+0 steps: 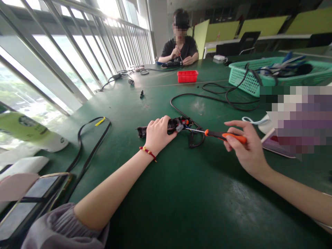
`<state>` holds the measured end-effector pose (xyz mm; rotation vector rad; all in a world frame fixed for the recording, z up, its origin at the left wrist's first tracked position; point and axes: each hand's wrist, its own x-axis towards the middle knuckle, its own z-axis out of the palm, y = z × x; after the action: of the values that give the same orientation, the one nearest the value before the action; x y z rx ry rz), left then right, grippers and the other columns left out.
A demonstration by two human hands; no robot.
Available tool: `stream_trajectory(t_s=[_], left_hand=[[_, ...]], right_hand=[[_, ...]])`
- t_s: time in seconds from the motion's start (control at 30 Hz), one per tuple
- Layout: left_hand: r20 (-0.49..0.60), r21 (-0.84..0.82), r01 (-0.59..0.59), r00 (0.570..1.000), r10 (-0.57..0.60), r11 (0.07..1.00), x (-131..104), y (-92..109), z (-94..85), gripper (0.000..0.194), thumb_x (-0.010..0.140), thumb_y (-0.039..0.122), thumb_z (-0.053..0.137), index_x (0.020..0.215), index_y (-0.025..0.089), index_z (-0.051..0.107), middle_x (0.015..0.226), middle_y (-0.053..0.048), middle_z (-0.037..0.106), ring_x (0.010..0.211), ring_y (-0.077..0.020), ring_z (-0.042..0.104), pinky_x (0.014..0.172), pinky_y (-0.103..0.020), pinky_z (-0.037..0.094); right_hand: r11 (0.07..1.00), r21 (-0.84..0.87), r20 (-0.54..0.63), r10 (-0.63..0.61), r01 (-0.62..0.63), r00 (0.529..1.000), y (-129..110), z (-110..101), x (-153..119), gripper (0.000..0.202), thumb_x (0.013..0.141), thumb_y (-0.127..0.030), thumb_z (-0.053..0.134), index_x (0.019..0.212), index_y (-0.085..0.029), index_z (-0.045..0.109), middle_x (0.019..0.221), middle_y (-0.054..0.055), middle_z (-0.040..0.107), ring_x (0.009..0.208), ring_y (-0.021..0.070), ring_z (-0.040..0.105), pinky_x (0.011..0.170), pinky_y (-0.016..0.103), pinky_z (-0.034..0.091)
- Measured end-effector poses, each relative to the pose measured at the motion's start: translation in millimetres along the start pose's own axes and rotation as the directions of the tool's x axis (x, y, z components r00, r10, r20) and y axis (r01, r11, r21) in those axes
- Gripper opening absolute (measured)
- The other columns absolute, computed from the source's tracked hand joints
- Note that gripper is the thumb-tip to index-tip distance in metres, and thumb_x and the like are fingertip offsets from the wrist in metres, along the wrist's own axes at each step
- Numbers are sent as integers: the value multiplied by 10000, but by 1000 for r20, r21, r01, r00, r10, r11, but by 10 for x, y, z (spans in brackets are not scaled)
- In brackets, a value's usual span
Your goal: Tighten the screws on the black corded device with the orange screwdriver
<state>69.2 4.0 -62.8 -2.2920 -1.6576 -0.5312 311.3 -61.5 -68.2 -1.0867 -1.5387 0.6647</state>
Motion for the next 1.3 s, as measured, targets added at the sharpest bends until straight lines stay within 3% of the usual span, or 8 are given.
stream_trajectory(t_s=[0.1, 0.3, 0.5, 0.67, 0.73, 0.87, 1.1, 1.3], left_hand=[[-2, 1, -3, 1000, 3, 1000, 0, -4, 2, 329, 746, 431, 546, 968, 194, 491, 854, -42, 636, 837, -232, 592, 726, -333, 400], [-11, 11, -9, 1000, 9, 1000, -1, -5, 6, 328, 747, 439, 542, 959, 194, 491, 842, -39, 633, 829, -232, 592, 723, -332, 398], [-6, 11, -4, 1000, 4, 1000, 0, 3, 1, 326, 749, 433, 540, 964, 192, 489, 847, -40, 631, 830, -232, 590, 725, -333, 400], [-1, 15, -7, 1000, 7, 1000, -1, 0, 0, 330, 750, 434, 541, 969, 192, 487, 851, -45, 632, 835, -233, 589, 722, -330, 398], [-2, 12, -6, 1000, 6, 1000, -2, 0, -2, 330, 752, 434, 539, 969, 191, 487, 851, -43, 631, 834, -233, 588, 724, -332, 399], [-3, 3, -4, 1000, 4, 1000, -3, 3, -7, 324, 761, 432, 530, 973, 190, 489, 851, -41, 628, 838, -231, 588, 729, -336, 400], [-7, 13, -10, 1000, 10, 1000, -2, 0, 4, 330, 753, 427, 542, 977, 190, 490, 854, -45, 630, 839, -234, 587, 724, -332, 396], [3, 18, -3, 1000, 3, 1000, -5, 4, 2, 331, 758, 429, 538, 983, 192, 488, 869, -47, 632, 862, -237, 585, 733, -334, 396]], right_hand=[[999, -6, 18, -51, 51, 999, 1, 2, 6, 305, 789, -241, 558, 1073, -263, 448, 721, -16, 515, 597, 143, 526, 546, 300, 422], [993, -3, 22, 120, -120, 992, -11, 3, -6, 201, 904, -343, 392, 1003, -236, 530, 436, -75, 359, 368, 106, 357, 387, 254, 290], [995, 99, 20, 20, -22, 1000, 19, 7, 19, 276, 804, -269, 555, 1066, -263, 467, 716, -25, 525, 553, 131, 536, 498, 282, 411], [991, 44, 43, 123, -125, 991, 17, 1, 3, 216, 900, -356, 381, 1018, -242, 523, 444, -67, 396, 377, 116, 386, 395, 267, 314], [994, 45, 21, 95, -95, 995, 20, 1, 2, 179, 869, -325, 452, 1020, -250, 513, 498, -58, 437, 414, 118, 427, 419, 271, 341], [992, 120, 34, 23, -27, 999, 27, 5, 10, 326, 782, -264, 571, 1081, -281, 444, 751, -15, 542, 577, 141, 543, 491, 286, 405], [990, 7, 24, 143, -143, 989, 7, 5, -1, 214, 900, -370, 387, 995, -233, 521, 473, -54, 444, 382, 117, 420, 395, 267, 344], [993, 115, 14, 38, -40, 999, 20, 19, 10, 335, 773, -286, 595, 1075, -273, 452, 779, -14, 542, 583, 134, 555, 513, 284, 430]])
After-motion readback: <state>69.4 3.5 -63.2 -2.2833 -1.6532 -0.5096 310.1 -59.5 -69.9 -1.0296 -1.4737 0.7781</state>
